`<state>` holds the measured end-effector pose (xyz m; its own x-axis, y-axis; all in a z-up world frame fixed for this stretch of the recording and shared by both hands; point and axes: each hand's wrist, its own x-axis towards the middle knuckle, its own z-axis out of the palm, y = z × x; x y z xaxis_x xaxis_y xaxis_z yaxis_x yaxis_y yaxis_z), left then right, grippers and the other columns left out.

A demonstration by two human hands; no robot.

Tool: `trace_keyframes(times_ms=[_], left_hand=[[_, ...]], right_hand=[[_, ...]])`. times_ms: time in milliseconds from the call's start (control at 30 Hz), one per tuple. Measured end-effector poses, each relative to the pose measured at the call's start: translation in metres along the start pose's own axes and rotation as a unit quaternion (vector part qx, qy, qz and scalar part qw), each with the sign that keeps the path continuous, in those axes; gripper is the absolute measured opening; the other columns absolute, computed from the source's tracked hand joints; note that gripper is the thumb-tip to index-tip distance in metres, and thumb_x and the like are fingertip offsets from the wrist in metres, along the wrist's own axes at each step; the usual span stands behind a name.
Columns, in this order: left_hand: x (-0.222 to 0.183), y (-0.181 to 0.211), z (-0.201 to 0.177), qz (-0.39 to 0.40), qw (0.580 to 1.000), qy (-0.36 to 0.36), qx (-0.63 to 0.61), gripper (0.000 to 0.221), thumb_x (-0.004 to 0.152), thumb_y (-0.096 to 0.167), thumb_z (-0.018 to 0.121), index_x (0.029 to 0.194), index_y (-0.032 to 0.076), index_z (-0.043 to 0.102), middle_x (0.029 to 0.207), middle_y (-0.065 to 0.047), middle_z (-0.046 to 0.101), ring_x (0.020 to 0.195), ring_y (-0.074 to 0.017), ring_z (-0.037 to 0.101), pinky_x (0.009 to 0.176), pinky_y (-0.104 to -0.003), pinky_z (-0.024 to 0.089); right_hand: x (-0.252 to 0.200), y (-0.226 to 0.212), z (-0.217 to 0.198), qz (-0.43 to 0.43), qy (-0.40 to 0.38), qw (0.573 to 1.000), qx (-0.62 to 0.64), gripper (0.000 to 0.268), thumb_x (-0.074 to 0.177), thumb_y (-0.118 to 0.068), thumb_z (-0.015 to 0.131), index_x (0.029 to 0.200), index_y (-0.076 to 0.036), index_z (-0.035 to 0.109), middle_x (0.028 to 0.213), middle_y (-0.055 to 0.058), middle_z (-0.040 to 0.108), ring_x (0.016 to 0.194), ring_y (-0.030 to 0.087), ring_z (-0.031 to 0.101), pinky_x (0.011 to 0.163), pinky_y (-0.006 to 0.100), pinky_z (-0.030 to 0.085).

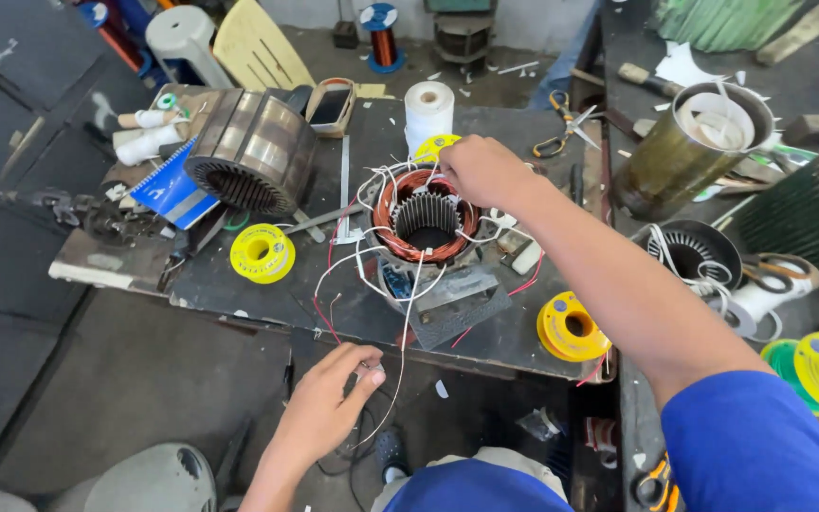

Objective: Insulating and connecting wire joints on an electric motor stator using hand tools and wire strippers.

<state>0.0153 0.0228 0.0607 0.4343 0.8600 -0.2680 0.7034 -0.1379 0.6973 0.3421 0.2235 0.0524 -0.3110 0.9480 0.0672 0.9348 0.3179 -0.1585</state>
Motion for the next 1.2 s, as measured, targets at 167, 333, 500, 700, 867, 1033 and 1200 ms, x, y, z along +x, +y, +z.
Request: trace_keyframes(times_ms=[167,333,500,700,867,1033,1200], left_hand=[[0.005,0.003,0.025,0.001,0.998,0.055,0.007,0.034,0.095,0.04,0.055,0.117,0.016,0.066,0.113,0.005,0.07,0.102,-0.0134,0.069,0.086,-0.031,0.051],[0.001,0.01,0.035,-0.016,0.994,0.099,0.033,0.03,0.094,0.039,0.056,0.114,0.018,0.066,0.107,0.006,0.068,0.098,-0.0122,0.068,0.082,-0.031,0.051],[-0.005,0.019,0.038,-0.024,0.991,0.108,0.076,0.036,0.096,0.04,0.053,0.119,0.015,0.063,0.106,0.002,0.067,0.099,-0.0194,0.066,0.079,-0.037,0.051],[-0.023,0.02,0.044,-0.047,0.993,0.105,0.032,0.032,0.097,0.037,0.05,0.116,0.015,0.065,0.113,0.004,0.068,0.104,-0.0157,0.067,0.084,-0.035,0.05],[-0.039,-0.001,0.033,0.004,0.992,0.111,-0.058,0.034,0.1,0.029,0.045,0.117,0.011,0.068,0.113,-0.004,0.072,0.107,-0.0202,0.068,0.091,-0.033,0.049],[-0.065,-0.02,0.006,0.033,0.993,0.083,-0.081,0.025,0.102,0.019,0.05,0.111,0.009,0.07,0.103,-0.016,0.074,0.102,-0.0374,0.07,0.084,-0.048,0.058],[-0.079,-0.058,0.017,-0.079,0.981,0.07,-0.161,0.037,0.099,0.024,0.04,0.128,0.013,0.06,0.108,-0.008,0.075,0.088,-0.016,0.073,0.083,-0.029,0.058]], right_hand=[[0.003,0.005,0.0,0.008,-0.025,0.999,0.031,0.02,0.095,-0.012,0.05,0.087,-0.008,0.069,0.085,0.019,0.068,0.076,0.042,0.065,0.069,0.05,0.051],[0.004,-0.002,0.002,-0.002,-0.018,0.999,0.036,0.021,0.097,-0.012,0.051,0.085,-0.003,0.066,0.083,0.022,0.066,0.073,0.042,0.064,0.066,0.05,0.051],[0.013,-0.002,0.018,0.009,0.005,1.0,0.002,0.013,0.087,0.0,0.054,0.082,-0.002,0.067,0.08,0.021,0.065,0.075,0.043,0.064,0.077,0.048,0.053],[-0.032,-0.007,-0.016,-0.03,0.121,0.983,0.137,0.019,0.093,-0.022,0.073,0.101,-0.005,0.072,0.097,0.014,0.068,0.086,0.031,0.065,0.079,0.046,0.053],[-0.131,-0.032,-0.016,-0.062,0.273,0.919,0.277,0.012,0.095,-0.003,0.069,0.105,0.0,0.072,0.095,0.011,0.068,0.08,0.018,0.062,0.073,0.028,0.05],[-0.226,-0.061,0.057,0.075,0.211,0.826,0.517,0.017,0.093,-0.003,0.067,0.108,0.0,0.073,0.078,0.014,0.068,0.068,0.018,0.067,0.067,0.031,0.058],[-0.274,-0.108,0.128,0.229,0.034,0.79,0.567,0.019,0.094,-0.008,0.062,0.107,0.002,0.072,0.083,0.014,0.076,0.061,0.016,0.063,0.06,0.025,0.055]])
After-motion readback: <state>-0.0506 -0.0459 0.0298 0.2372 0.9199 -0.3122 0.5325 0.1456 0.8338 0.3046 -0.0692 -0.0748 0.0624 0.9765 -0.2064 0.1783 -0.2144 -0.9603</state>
